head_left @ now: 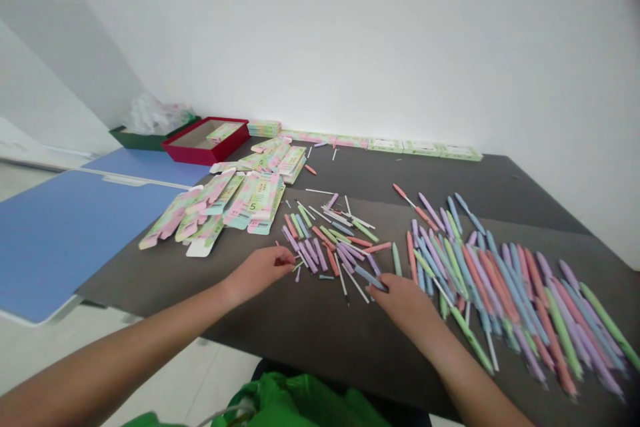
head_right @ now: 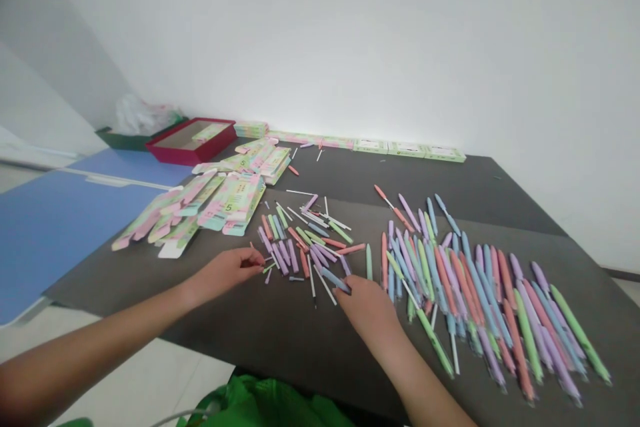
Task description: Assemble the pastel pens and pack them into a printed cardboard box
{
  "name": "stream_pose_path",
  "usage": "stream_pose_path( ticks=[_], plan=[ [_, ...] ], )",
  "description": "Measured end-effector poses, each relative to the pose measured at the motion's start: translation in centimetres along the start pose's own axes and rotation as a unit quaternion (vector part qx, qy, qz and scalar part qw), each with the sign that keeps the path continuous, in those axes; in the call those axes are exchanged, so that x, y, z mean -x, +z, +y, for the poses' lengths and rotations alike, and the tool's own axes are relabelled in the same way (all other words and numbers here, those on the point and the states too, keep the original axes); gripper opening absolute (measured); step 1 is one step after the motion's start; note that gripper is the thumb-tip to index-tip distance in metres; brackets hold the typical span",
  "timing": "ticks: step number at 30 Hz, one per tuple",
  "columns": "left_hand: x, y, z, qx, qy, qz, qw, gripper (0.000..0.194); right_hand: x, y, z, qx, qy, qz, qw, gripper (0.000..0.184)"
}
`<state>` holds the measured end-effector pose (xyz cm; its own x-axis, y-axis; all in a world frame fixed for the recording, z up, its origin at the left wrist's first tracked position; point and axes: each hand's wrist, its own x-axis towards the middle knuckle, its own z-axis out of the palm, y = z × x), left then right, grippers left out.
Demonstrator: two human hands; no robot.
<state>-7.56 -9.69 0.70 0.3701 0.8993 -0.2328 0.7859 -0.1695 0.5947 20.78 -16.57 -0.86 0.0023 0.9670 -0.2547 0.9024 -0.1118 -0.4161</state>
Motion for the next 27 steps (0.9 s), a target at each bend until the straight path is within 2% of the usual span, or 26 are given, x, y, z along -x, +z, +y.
stream_pose_path(
  ticks=[3,7,10,14,17,20,23,27],
  plan=[
    [1.2,0.7,-0.4,-0.047,0.012,0.024,0.999,0.015,-0.2,0.6,-0.5,0.083,0.025,0.006,0.996,0.023],
    [1.8,1.7,-1.0,-0.079,0.051,0.06,0.994,0.015,-0.1,0.8,-0.5,0.11,0.04,0.021,0.993,0.028],
    [2.0,1.7,-1.6,-0.079,0.067,0.087,0.991,0.021,0.5,0.8,0.2,0.081,0.043,0.042,0.995,0.033],
    [2.1,1.0,-2.3,-0.103,0.076,0.144,0.981,0.027,1.7,0.5,1.6,-0.009,-0.003,0.093,0.996,0.038],
    [2.2,1.0,-2.4,-0.113,0.093,0.167,0.975,0.031,2.4,0.3,1.8,-0.032,-0.012,0.114,0.993,0.039],
    [3.1,1.9,-2.1,-0.111,0.11,0.154,0.976,0.033,2.9,0.4,1.5,-0.041,-0.018,0.116,0.992,0.036],
    [4.4,3.2,-1.6,-0.091,0.104,0.104,0.985,0.034,3.2,1.0,1.0,-0.06,-0.033,0.12,0.99,0.034],
    [5.0,4.1,-1.3,-0.076,0.082,0.072,0.991,0.018,2.8,1.9,0.7,-0.069,-0.058,0.117,0.989,0.031]
  ],
)
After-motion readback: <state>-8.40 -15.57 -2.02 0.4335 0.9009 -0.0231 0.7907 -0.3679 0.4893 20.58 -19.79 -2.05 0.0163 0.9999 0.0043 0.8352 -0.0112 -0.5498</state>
